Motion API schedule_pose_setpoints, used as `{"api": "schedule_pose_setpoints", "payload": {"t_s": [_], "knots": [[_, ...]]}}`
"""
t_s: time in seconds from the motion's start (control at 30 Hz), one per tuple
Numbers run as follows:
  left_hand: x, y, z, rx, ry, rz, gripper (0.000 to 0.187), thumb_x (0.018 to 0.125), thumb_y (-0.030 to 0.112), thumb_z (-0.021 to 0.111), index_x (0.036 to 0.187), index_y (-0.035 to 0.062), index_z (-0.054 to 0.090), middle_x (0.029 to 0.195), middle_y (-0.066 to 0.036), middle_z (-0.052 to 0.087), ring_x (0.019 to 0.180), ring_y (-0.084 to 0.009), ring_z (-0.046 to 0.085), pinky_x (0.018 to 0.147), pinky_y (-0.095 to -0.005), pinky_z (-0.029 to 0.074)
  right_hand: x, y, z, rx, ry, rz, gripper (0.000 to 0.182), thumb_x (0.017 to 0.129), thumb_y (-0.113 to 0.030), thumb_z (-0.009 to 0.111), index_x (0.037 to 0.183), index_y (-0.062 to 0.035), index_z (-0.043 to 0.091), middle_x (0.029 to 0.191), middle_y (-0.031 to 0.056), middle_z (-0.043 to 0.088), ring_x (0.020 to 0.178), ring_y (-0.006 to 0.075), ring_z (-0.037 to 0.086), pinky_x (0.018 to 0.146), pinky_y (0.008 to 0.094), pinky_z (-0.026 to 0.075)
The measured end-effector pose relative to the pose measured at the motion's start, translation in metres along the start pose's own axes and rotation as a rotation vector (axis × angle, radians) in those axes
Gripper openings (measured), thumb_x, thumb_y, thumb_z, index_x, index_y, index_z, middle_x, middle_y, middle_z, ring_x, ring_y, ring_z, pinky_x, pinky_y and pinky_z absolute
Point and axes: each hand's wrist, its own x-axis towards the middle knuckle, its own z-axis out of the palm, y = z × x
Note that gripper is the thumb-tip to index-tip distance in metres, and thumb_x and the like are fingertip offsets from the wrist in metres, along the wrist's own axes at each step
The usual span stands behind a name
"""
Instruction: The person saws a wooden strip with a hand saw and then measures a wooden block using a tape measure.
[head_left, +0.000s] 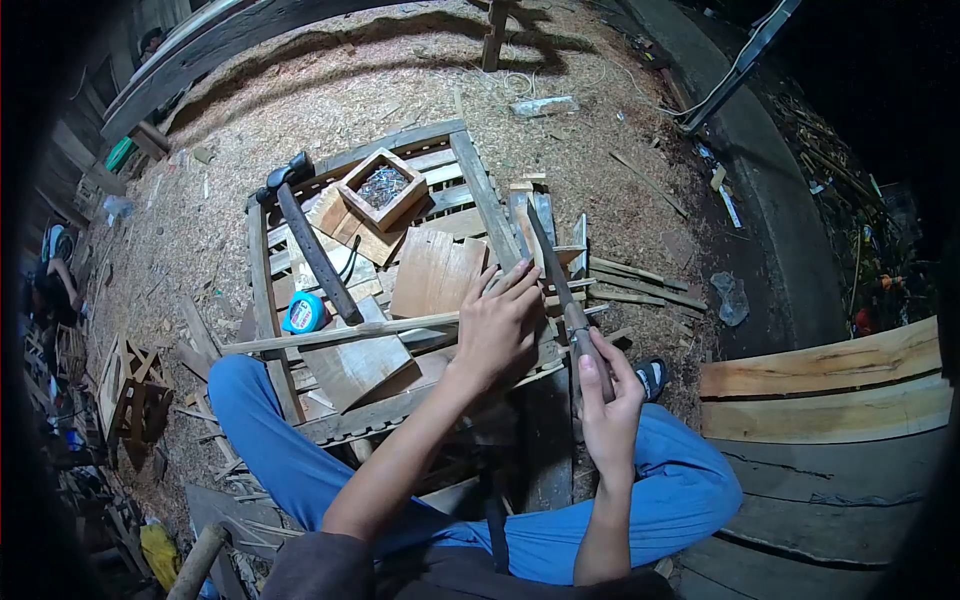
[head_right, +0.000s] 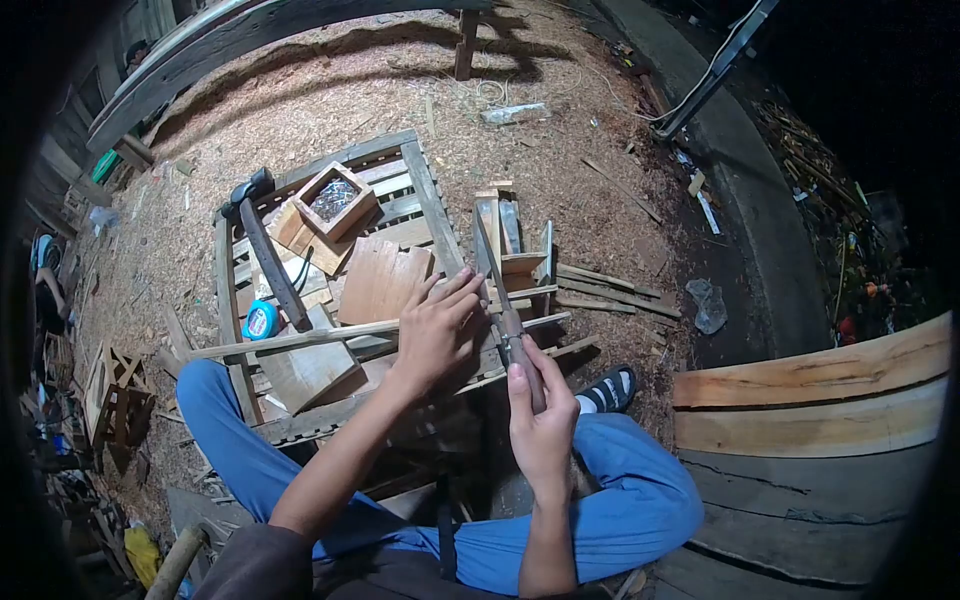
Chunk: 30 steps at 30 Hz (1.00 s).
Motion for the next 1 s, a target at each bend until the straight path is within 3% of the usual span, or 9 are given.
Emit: {"api": "schedule_pose_setpoints", "payload": {"t_s": [0.3,0.37,0.4,0.5,0.57,0.63,0.87,0.93,1.0], "knots": [[0.001,0.002,-0.002,-0.027,-0.029,-0.04,0.018,0.092,0.021,0.073,0.102,0.0077,0.069,0.143,-0.005,0.067,0.143,-0.0233,0.054,0.122,-0.0491,0.038,-0.025,0.039,-0.002,0.014,0.122,-0.054,0.041,0.106,-0.014,0.064,0.14,0.0091,0.061,0.128,0.0162,0.071,0.114,0.0179,0.067,0.099,0.0306,0.053],[0.001,-0.001,-0.001,-0.024,-0.032,-0.041,0.018,0.09,0.02,0.073,0.104,0.0086,0.069,0.144,-0.005,0.067,0.143,-0.023,0.054,0.122,-0.0488,0.038,-0.045,0.038,-0.009,0.069,0.151,0.089,0.041,0.105,-0.012,0.063,0.14,0.0099,0.06,0.13,0.0175,0.07,0.12,0.0212,0.066,0.103,0.0334,0.052],[0.0,0.0,-0.001,-0.023,-0.035,-0.032,0.019,0.089,0.018,0.073,0.105,0.0096,0.069,0.145,-0.004,0.066,0.144,-0.0227,0.054,0.122,-0.0485,0.038,-0.051,0.045,-0.014,0.027,0.139,0.025,0.041,0.104,-0.011,0.063,0.14,0.0085,0.061,0.115,0.0132,0.074,0.098,0.0166,0.071,0.085,0.0294,0.057],[0.001,0.0,-0.006,0.007,-0.074,-0.005,0.023,0.086,0.015,0.073,0.108,0.0117,0.069,0.147,-0.004,0.065,0.144,-0.0222,0.053,0.123,-0.0481,0.037,-0.061,0.069,-0.023,-0.155,0.167,-0.131,0.039,0.104,-0.01,0.063,0.139,0.007,0.063,0.109,0.0123,0.074,0.085,0.0126,0.068,0.074,0.0266,0.055],[0.001,0.0,-0.003,-0.011,-0.071,-0.011,0.027,0.083,0.012,0.073,0.11,0.013,0.068,0.148,-0.004,0.064,0.145,-0.0217,0.053,0.123,-0.048,0.037,-0.068,0.065,-0.025,-0.08,0.212,-0.127,0.037,0.104,-0.01,0.063,0.137,0.0075,0.064,0.113,0.0152,0.074,0.09,0.0151,0.069,0.078,0.0279,0.056],[0.001,0.0,-0.005,-0.007,-0.068,-0.006,0.024,0.085,0.013,0.073,0.109,0.0123,0.069,0.147,-0.004,0.065,0.144,-0.0218,0.054,0.123,-0.0481,0.037,-0.074,0.043,-0.025,0.087,0.198,0.184,0.037,0.104,-0.009,0.063,0.135,0.0104,0.064,0.131,0.0222,0.07,0.117,0.0257,0.069,0.1,0.0353,0.054],[0.0,-0.003,-0.002,-0.004,-0.057,0.022,0.031,0.086,0.017,0.073,0.115,0.0099,0.067,0.145,-0.007,0.065,0.145,-0.0225,0.053,0.123,-0.049,0.035,-0.073,0.075,-0.036,-0.048,0.175,-0.044,0.036,0.104,-0.008,0.062,0.135,0.0097,0.064,0.128,0.02,0.071,0.105,0.0208,0.07,0.09,0.0308,0.056],[0.002,-0.001,-0.003,-0.017,-0.03,0.01,0.019,0.089,0.016,0.072,0.105,0.0066,0.069,0.143,-0.005,0.067,0.141,-0.0228,0.056,0.122,-0.0493,0.038,-0.071,0.081,-0.037,-0.087,0.142,-0.144,0.037,0.108,-0.011,0.06,0.142,0.0024,0.061,0.065,-0.0086,0.047,0.05,-0.0017,0.034,0.044,0.0212,0.025],[0.002,0.0,-0.003,-0.019,-0.025,0.007,0.018,0.089,0.016,0.072,0.105,0.0067,0.069,0.143,-0.005,0.068,0.141,-0.0229,0.057,0.122,-0.0494,0.038,-0.072,0.076,-0.036,-0.094,0.15,-0.154,0.037,0.108,-0.011,0.06,0.142,0.0024,0.061,0.065,-0.0084,0.048,0.05,-0.0016,0.035,0.044,0.021,0.025]]}}
